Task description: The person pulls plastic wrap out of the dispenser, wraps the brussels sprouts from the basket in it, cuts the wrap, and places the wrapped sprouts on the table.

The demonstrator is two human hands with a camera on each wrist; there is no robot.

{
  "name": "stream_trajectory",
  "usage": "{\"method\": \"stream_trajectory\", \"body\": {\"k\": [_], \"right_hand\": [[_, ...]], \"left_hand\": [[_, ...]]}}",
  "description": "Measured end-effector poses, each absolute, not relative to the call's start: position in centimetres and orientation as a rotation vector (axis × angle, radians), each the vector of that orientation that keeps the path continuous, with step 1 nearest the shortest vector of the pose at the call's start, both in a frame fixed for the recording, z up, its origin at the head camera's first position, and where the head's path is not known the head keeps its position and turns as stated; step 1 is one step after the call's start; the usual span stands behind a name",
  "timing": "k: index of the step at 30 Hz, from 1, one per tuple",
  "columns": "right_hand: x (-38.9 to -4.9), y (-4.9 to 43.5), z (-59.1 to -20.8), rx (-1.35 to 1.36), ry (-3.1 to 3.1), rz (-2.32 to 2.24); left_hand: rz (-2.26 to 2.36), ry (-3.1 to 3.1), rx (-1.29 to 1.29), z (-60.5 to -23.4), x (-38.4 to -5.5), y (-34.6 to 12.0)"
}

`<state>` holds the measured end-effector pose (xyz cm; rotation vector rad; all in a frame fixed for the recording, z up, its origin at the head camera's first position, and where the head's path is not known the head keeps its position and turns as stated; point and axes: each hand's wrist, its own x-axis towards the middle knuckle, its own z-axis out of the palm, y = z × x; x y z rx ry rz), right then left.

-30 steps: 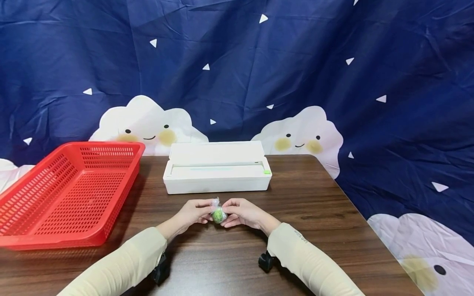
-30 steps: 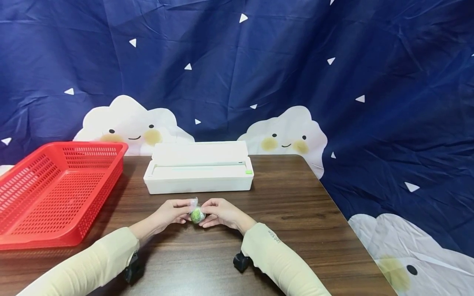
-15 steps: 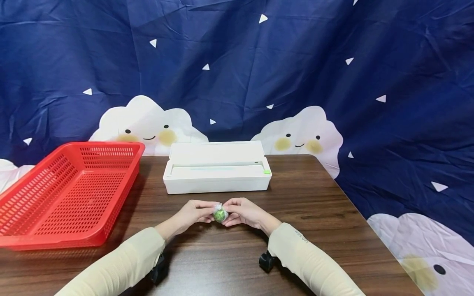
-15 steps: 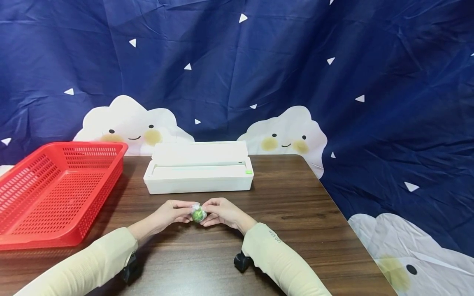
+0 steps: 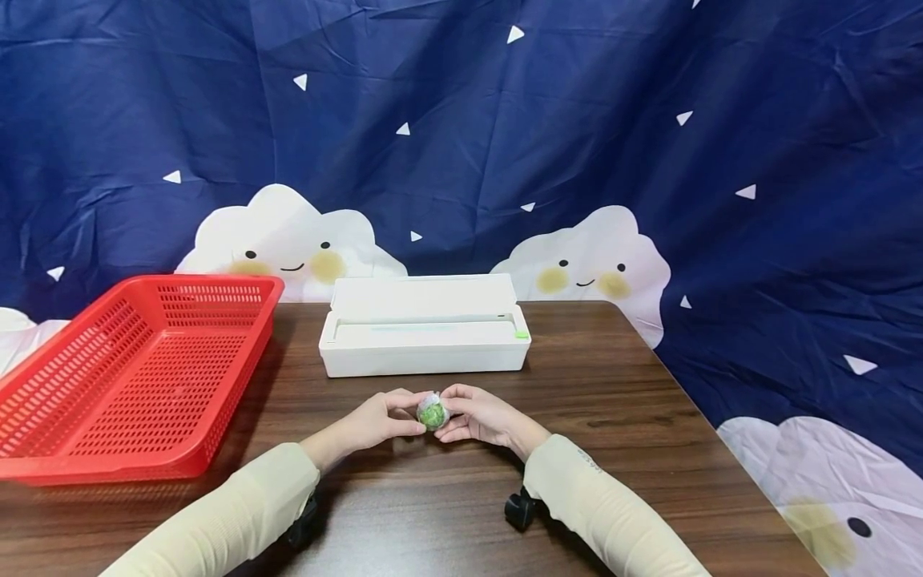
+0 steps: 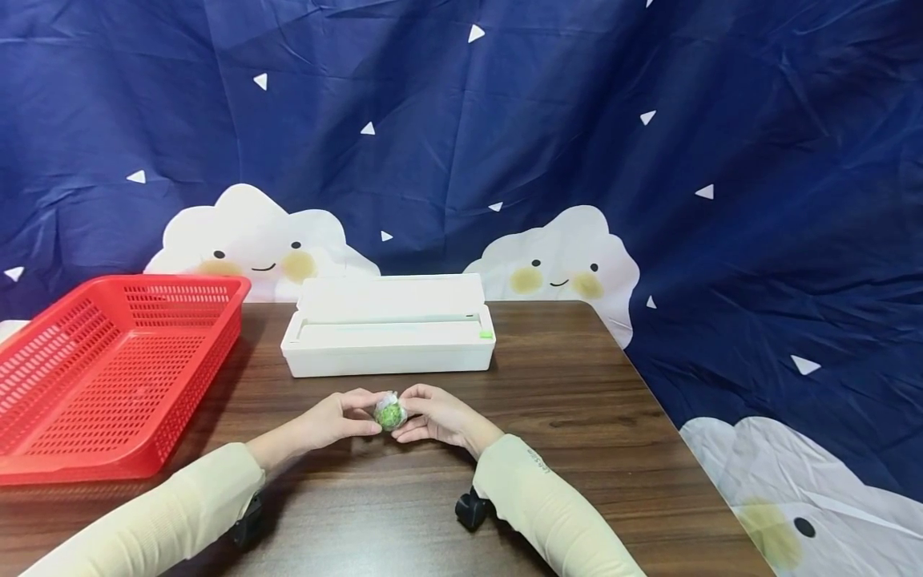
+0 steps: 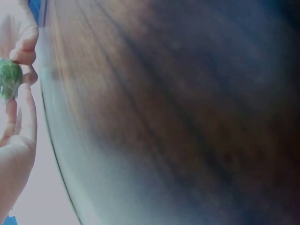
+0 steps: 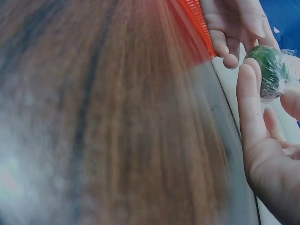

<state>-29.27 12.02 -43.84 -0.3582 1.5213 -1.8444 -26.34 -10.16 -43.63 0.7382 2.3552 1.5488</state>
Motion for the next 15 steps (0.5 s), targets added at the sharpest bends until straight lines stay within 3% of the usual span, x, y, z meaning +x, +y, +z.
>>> {"method": "stream_trajectory", "body": {"k": [15], "right_hand": [[-29.07, 11.64, -44.01, -0.363, 1.476, -1.848]], "left_hand": [[1.637, 2.314, 0.704, -44.03, -26.36, -10.04]]}}
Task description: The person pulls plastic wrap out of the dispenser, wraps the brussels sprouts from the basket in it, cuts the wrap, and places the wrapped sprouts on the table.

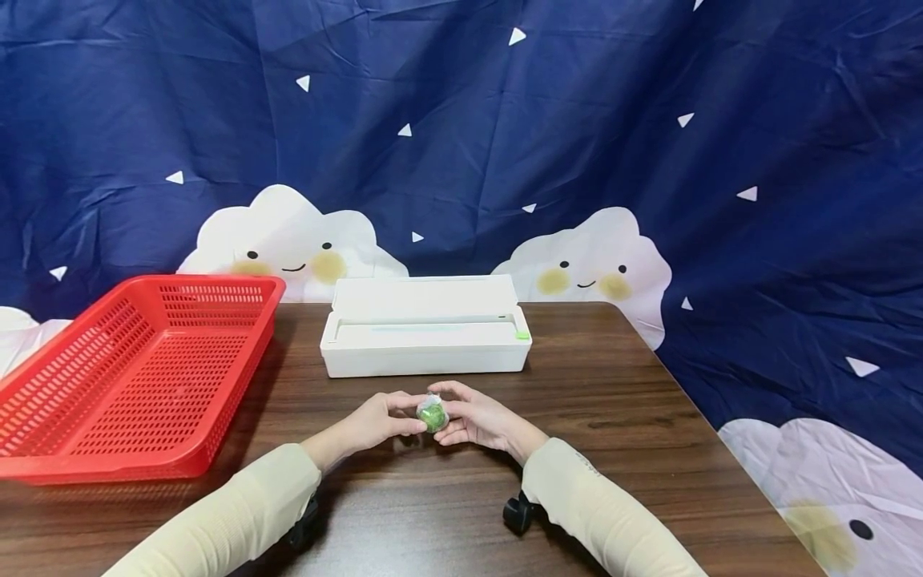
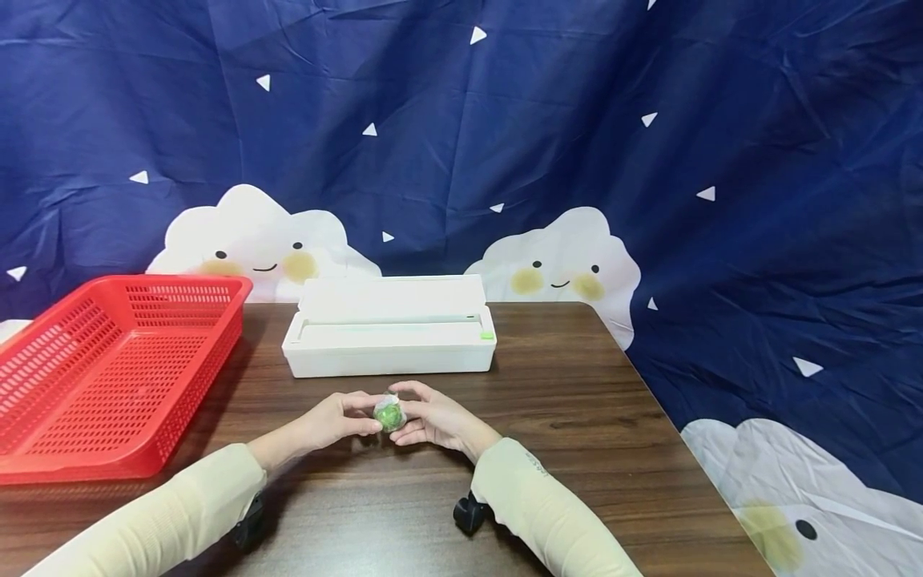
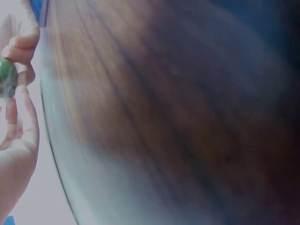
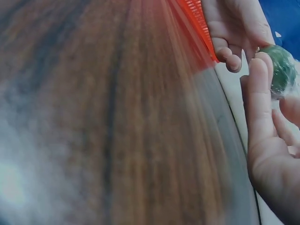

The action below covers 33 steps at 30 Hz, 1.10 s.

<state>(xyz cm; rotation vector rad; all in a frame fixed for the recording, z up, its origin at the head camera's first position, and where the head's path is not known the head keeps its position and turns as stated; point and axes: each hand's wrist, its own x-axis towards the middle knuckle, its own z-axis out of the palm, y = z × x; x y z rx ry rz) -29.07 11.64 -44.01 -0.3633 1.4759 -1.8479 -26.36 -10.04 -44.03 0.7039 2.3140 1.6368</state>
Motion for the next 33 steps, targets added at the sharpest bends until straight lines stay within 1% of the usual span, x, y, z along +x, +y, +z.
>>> {"method": "stream_trajectory", "body": {"k": [5, 9, 14, 21, 29, 33], "right_hand": [[-29.0, 11.5, -43.8, -0.401, 1.426, -1.87], [-29.0, 11.4, -43.5, -0.497, 1.444, -1.853], [-28.9, 11.3, -43.4, -0.65, 1.579, -1.788], [-28.9, 11.1, -43.7, -0.733, 1.794, -1.769], [-28.7, 11.0, -43.7, -0.907, 2.017, -1.734], [-27.9, 10.9, -42.4, -0.924, 2.04, -1.73]], "left_hand": [[1.7, 2.287, 0.686, -44.0, -26.3, -9.9], [1.712, 2.31, 0.647, -43.8, -26.2, -10.0], [1.723, 2.301, 0.608, -43.8, -26.3, -10.1], [1.75, 2.237, 0.576, -43.9, -26.5, -9.9], [1.764, 2.239, 0.592, -43.5, -26.3, -9.7], [1.775, 2.235, 0.59, -43.4, -26.2, -9.7]]}}
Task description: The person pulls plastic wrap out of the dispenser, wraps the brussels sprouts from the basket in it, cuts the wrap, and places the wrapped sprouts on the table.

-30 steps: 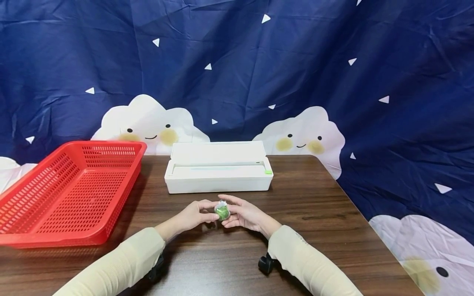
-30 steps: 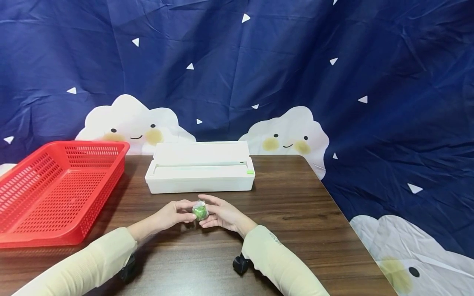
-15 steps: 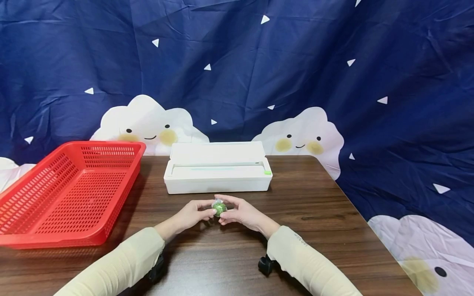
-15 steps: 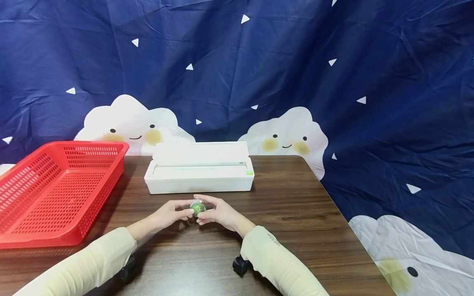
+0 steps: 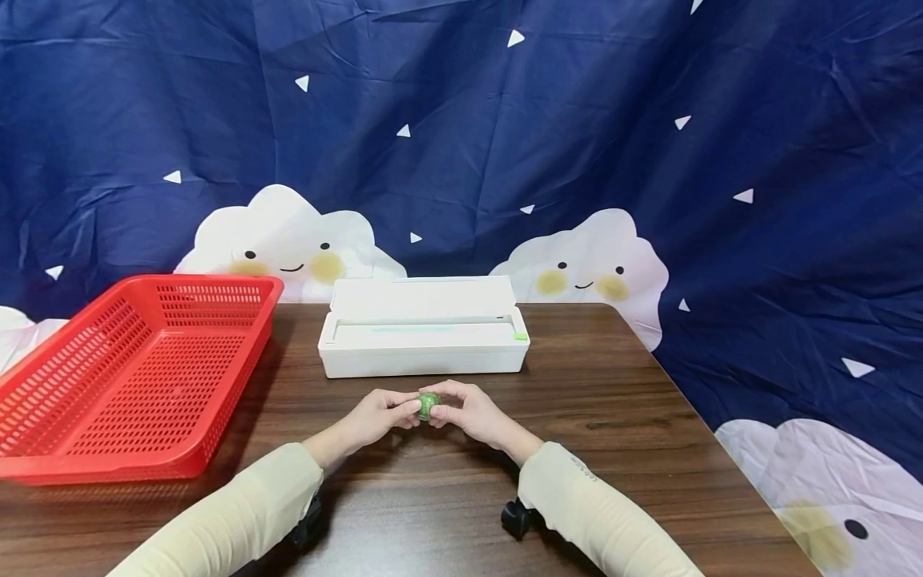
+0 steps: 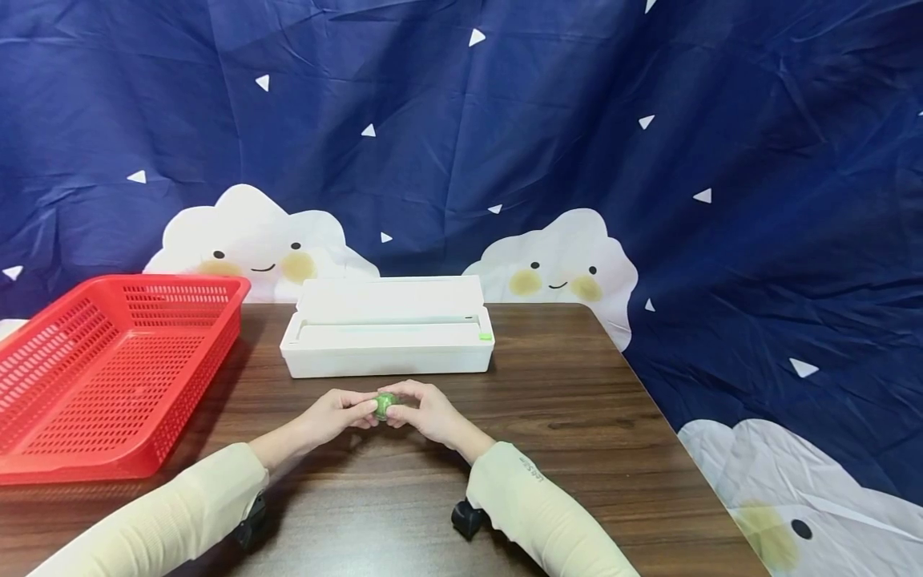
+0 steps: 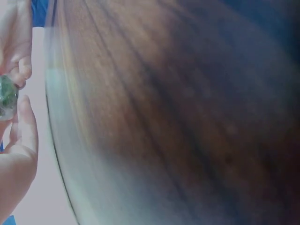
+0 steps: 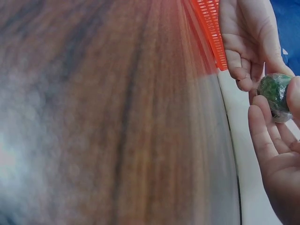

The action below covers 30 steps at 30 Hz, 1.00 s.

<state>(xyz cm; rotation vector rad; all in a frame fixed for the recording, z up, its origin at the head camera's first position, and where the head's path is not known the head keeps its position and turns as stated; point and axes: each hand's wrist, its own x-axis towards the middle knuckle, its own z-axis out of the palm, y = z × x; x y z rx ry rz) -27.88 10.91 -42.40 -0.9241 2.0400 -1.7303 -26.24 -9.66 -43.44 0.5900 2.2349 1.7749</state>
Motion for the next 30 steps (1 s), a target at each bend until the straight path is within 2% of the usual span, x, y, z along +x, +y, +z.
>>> {"method": "stream_trajectory", "body": {"k": [8, 22, 30], "right_hand": [[-27.4, 10.8, -41.5, -0.875, 2.017, -1.74], [-27.2, 10.6, -41.0, -0.771, 2.056, -1.762], [-28.5, 10.5, -43.1, -0.704, 1.993, -1.836]], "left_hand": [[1.819, 2.158, 0.614, -43.7, -26.2, -9.6], [2.096, 1.726, 0.239, -43.2, -26.1, -8.7], [2.197, 1.602, 0.1, -43.1, -25.9, -8.5]]}}
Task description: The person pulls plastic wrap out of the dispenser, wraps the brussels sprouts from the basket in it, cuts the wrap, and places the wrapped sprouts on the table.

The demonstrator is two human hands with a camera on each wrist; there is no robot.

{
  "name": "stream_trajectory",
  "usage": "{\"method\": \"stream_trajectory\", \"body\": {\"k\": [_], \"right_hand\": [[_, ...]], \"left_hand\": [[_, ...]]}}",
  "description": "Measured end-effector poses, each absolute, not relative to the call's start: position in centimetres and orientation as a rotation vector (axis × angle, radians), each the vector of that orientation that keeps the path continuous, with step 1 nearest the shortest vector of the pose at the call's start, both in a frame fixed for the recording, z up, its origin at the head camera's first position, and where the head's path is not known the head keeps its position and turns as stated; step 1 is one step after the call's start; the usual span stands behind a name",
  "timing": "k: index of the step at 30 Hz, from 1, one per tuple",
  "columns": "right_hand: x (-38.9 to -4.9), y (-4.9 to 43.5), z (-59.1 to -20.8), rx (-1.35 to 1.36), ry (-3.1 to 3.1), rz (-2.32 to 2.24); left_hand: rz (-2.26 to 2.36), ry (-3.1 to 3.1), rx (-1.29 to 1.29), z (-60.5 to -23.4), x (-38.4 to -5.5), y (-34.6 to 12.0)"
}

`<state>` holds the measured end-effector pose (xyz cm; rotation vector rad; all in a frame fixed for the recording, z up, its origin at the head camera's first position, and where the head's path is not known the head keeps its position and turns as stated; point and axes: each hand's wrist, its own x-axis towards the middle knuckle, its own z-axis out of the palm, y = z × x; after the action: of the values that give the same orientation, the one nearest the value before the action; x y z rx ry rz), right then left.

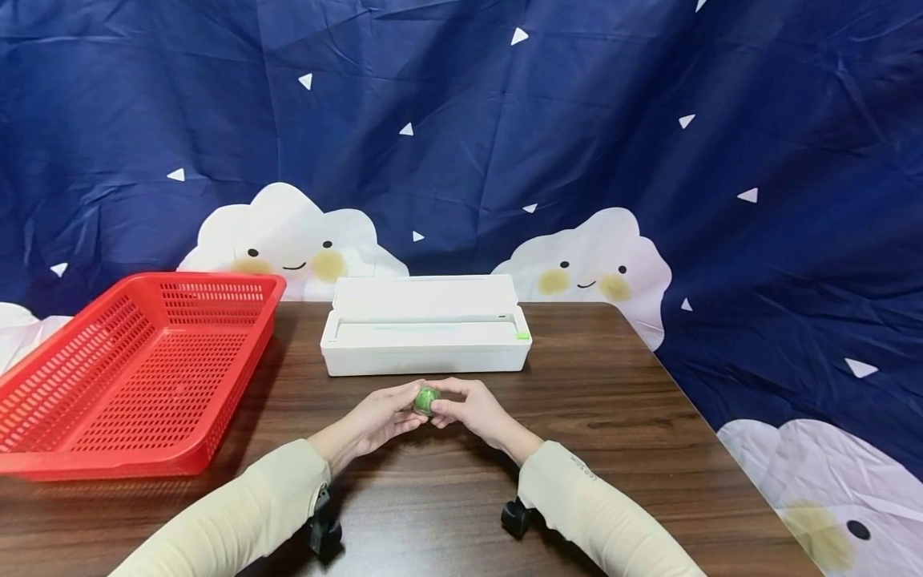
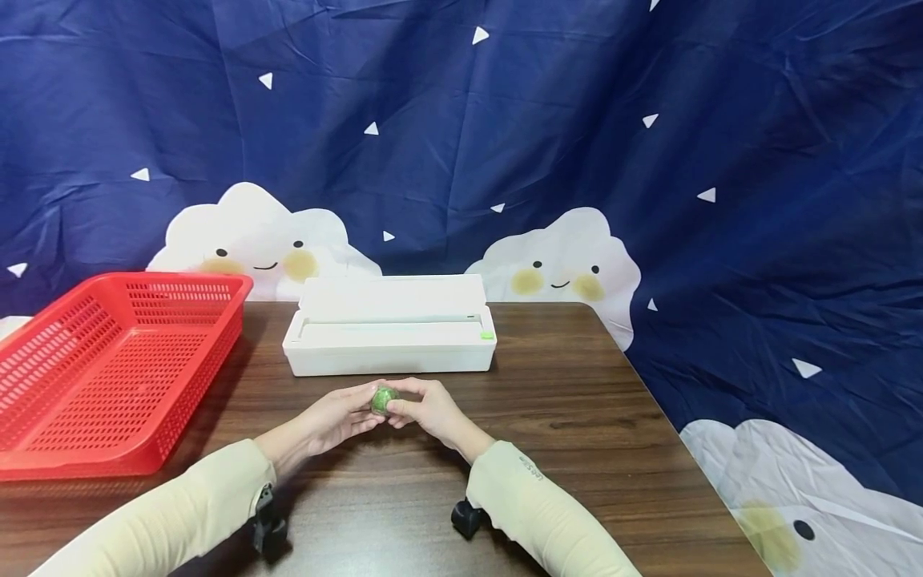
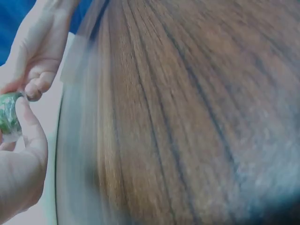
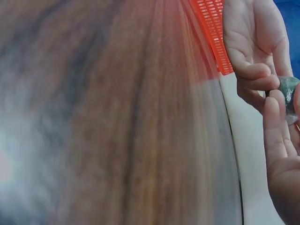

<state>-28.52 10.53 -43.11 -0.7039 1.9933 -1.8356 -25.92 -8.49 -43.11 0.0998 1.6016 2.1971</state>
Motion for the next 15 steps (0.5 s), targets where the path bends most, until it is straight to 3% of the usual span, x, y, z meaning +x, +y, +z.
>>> {"method": "stream_trajectory", "body": {"k": [15], "right_hand": [[-28.41, 10.5, -43.34, -0.541, 1.709, -2.025]], "left_hand": [[2.244, 1.613, -0.025, -43.4, -26.04, -8.26]]}}
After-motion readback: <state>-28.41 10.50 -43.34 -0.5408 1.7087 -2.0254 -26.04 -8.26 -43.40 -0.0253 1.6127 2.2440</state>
